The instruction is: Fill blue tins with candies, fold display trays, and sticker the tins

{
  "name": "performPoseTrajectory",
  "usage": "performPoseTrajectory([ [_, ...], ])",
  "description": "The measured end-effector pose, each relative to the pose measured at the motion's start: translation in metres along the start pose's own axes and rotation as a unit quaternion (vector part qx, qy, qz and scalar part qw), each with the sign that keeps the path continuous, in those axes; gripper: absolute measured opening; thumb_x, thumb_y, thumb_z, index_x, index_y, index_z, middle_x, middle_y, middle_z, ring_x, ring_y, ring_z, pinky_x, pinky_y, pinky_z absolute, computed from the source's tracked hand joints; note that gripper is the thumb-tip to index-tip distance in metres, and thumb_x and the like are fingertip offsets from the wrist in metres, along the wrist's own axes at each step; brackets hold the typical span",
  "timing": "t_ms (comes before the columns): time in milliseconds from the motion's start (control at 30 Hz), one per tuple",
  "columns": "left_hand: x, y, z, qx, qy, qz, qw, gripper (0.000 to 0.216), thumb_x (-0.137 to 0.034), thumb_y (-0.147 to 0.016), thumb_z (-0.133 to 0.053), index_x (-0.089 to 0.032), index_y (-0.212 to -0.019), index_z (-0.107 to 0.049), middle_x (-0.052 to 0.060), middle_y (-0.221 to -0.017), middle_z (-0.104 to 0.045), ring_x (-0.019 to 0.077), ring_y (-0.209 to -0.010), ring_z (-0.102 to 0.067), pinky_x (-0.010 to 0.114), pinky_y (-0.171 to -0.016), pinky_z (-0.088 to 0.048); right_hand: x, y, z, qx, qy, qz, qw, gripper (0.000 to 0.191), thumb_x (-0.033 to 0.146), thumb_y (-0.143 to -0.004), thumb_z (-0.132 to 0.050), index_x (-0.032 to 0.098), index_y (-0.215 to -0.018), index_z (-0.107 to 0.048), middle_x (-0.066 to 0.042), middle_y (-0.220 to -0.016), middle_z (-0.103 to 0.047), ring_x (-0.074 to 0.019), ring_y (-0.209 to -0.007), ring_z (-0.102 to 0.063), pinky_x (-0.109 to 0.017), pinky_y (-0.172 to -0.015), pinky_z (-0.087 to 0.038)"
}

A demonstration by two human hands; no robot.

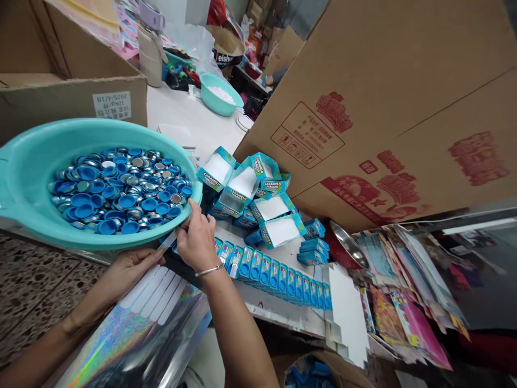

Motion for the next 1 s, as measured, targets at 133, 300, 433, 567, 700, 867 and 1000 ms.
performPoseTrajectory([
  [133,0.008,-0.011,0.001,-0.023,-0.013,-0.012,1.0,0.045,-0.06,-0.082,-0.055,-0.019,-0.074,-0.073,0.001,-0.074,-0.072,0.0222,-0.077,-0.062,0.027,-0.072,-0.043,-0.001,0.001,-0.003,0.004,0.012,-0.011,1.0,0.066,0.017,-0.082,-0.051,0.021,-0.145,-0.032,-0.001,-0.088,-0.065,-0.0221,-0.096,-0.057,-0.039,-0.094,-0.037],
  [300,0.028,-0.022,0.0,-0.051,-0.027,-0.011,0.998,0.049,-0.061,-0.082,-0.053,-0.017,-0.08,-0.074,0.006,-0.085,-0.076,0.027,-0.086,-0.065,0.032,-0.08,-0.045,-0.005,0.004,-0.001,-0.029,0.035,-0.038,0.998,0.067,0.02,-0.084,-0.051,0.023,-0.148,-0.03,-0.008,-0.11,-0.061,-0.0254,-0.106,-0.052,-0.039,-0.093,-0.039],
  [433,0.032,-0.022,0.0,-0.054,-0.052,0.006,0.997,0.056,-0.065,-0.083,-0.051,-0.015,-0.08,-0.075,0.009,-0.084,-0.076,0.0273,-0.084,-0.065,0.031,-0.077,-0.045,-0.022,0.003,0.003,-0.046,0.023,-0.082,0.995,0.084,0.034,-0.08,-0.064,0.024,-0.152,-0.023,-0.013,-0.127,-0.052,-0.0308,-0.119,-0.048,-0.044,-0.097,-0.039],
  [567,0.025,-0.018,-0.004,-0.007,-0.044,0.014,0.999,0.061,-0.069,-0.081,-0.052,-0.013,-0.08,-0.074,0.007,-0.075,-0.074,0.0242,-0.073,-0.063,0.029,-0.067,-0.045,-0.037,-0.007,-0.006,0.011,-0.049,-0.108,0.993,0.101,0.037,-0.077,-0.07,0.025,-0.155,-0.008,-0.009,-0.119,-0.062,-0.028,-0.111,-0.058,-0.044,-0.096,-0.041],
  [700,0.016,-0.021,-0.003,0.001,-0.049,0.003,0.999,0.062,-0.071,-0.081,-0.049,-0.015,-0.078,-0.076,0.008,-0.083,-0.076,0.0279,-0.085,-0.066,0.032,-0.08,-0.047,-0.046,-0.014,-0.009,0.024,-0.083,-0.125,0.988,0.111,0.036,-0.072,-0.075,0.023,-0.155,-0.003,-0.008,-0.12,-0.065,-0.0248,-0.108,-0.062,-0.04,-0.095,-0.044],
  [867,0.016,-0.028,0.001,-0.026,-0.077,0.022,0.996,0.064,-0.074,-0.078,-0.049,-0.016,-0.073,-0.075,0.011,-0.082,-0.077,0.0292,-0.087,-0.067,0.031,-0.081,-0.047,-0.047,-0.019,-0.014,0.003,-0.052,-0.134,0.99,0.098,0.031,-0.078,-0.067,0.025,-0.155,-0.005,-0.009,-0.124,-0.064,-0.028,-0.116,-0.059,-0.052,-0.104,-0.036],
  [1000,0.013,-0.011,-0.01,0.051,-0.082,0.032,0.995,0.059,-0.071,-0.076,-0.055,-0.015,-0.078,-0.074,0.008,-0.079,-0.075,0.0254,-0.078,-0.066,0.029,-0.069,-0.047,-0.03,-0.006,0.006,-0.013,-0.046,-0.093,0.995,0.086,0.025,-0.083,-0.061,0.022,-0.153,-0.012,-0.009,-0.121,-0.067,-0.0286,-0.12,-0.057,-0.06,-0.11,-0.025],
])
Point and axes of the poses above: each hand's wrist, its own y-axis away from the middle knuckle, its own z-axis out of the back of the hand, x = y × z, the point moved 10 cm from there along -y, towards the middle knuckle
